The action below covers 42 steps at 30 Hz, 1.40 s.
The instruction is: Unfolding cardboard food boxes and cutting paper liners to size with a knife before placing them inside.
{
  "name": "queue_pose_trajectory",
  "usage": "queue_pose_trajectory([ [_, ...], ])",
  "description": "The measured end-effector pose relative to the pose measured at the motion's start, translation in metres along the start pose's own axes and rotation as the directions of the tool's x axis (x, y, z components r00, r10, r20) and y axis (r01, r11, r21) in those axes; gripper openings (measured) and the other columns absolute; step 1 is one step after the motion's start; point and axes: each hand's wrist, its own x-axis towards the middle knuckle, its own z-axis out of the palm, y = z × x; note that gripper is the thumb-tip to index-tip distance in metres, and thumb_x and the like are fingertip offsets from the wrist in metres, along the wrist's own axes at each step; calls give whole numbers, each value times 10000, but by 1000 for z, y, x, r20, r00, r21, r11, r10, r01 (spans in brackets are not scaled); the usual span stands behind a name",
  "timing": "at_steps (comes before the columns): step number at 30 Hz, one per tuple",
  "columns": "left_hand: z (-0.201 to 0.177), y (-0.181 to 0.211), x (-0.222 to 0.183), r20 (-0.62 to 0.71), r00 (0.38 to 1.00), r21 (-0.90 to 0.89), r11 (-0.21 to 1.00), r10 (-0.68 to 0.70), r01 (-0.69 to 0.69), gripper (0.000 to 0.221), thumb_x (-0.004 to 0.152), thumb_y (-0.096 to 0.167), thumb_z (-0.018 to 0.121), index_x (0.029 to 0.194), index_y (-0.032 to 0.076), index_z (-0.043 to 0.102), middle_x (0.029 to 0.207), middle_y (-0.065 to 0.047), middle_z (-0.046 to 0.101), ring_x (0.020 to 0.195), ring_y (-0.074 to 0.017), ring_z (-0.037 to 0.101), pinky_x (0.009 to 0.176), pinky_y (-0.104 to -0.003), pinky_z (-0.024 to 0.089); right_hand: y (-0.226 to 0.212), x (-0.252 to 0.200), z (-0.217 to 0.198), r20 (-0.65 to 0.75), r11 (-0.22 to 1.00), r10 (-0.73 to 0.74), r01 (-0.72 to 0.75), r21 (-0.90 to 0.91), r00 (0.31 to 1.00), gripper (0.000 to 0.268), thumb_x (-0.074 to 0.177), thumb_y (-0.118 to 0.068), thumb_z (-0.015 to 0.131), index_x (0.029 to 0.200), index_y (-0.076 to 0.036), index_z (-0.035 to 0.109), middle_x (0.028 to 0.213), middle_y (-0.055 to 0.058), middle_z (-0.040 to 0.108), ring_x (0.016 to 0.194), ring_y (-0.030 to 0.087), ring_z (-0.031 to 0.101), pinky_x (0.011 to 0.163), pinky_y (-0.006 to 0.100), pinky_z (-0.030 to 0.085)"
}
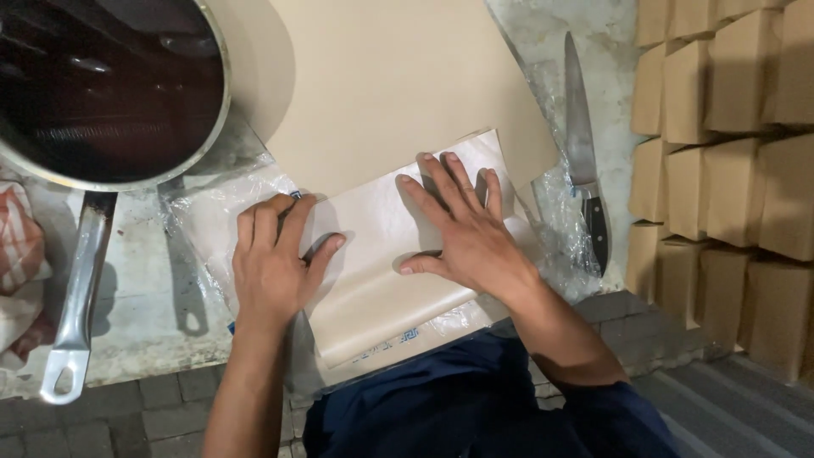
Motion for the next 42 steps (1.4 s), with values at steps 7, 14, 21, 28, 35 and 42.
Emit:
queue_pose_trajectory([
  [7, 0, 2, 2, -14, 999, -32, 999, -30, 29, 479, 869, 429, 761, 1207, 95, 699, 1043, -69, 562, 1087, -283, 524, 938, -355, 498, 2, -12, -9, -132, 1000, 1, -4, -25, 991, 972, 781, -583, 708, 1525, -73, 348, 1590, 282, 166, 1465, 491, 58, 1056, 747, -5],
  [14, -1, 6, 1, -21, 998, -32, 998, -59, 59, 472, 847, 403, 783, 1197, 98, 697, 1043, -75, 561, 1077, -290, 524, 893, -369, 515, 18, -18, -19, -169, 980, 181, -191, -47, 969, 947, 783, -606, 699, 1487, -47, 404, 1581, 300, 190, 1462, 489, 69, 1077, 753, 4],
  [21, 0, 8, 2, -55, 998, -20, 999, -41, 40, 450, 875, 408, 750, 1199, 99, 702, 1060, -90, 563, 1048, -284, 511, 891, -360, 475, 28, -25, -19, -219, 976, 183, -205, -81, 958, 898, 806, -592, 691, 1466, -43, 429, 1550, 290, 244, 1443, 513, 175, 1046, 774, 137],
  [28, -1, 7, 0, -25, 998, 47, 998, -50, 52, 453, 898, 442, 709, 1217, 120, 696, 1062, -71, 567, 1035, -259, 506, 818, -355, 401, 29, -24, -19, -224, 981, 167, -185, -61, 960, 882, 823, -543, 710, 1476, -34, 405, 1508, 316, 275, 1412, 535, 233, 1018, 780, 185],
  [35, 2, 6, -1, -15, 999, 74, 996, -52, 53, 437, 898, 441, 706, 1213, 138, 695, 1064, -62, 553, 1026, -256, 499, 782, -348, 375, 36, -19, -12, -228, 979, 179, -197, -57, 957, 871, 842, -555, 689, 1477, -32, 404, 1500, 320, 285, 1408, 528, 245, 1024, 762, 183],
  [42, 5, 2, -3, -28, 999, 104, 994, -36, 39, 454, 884, 435, 728, 1234, 149, 685, 1072, -69, 539, 1009, -266, 493, 764, -352, 360, 47, -16, 10, -287, 976, 186, -211, -60, 940, 871, 871, -584, 642, 1514, -82, 337, 1525, 280, 226, 1426, 494, 171, 1043, 728, 159],
])
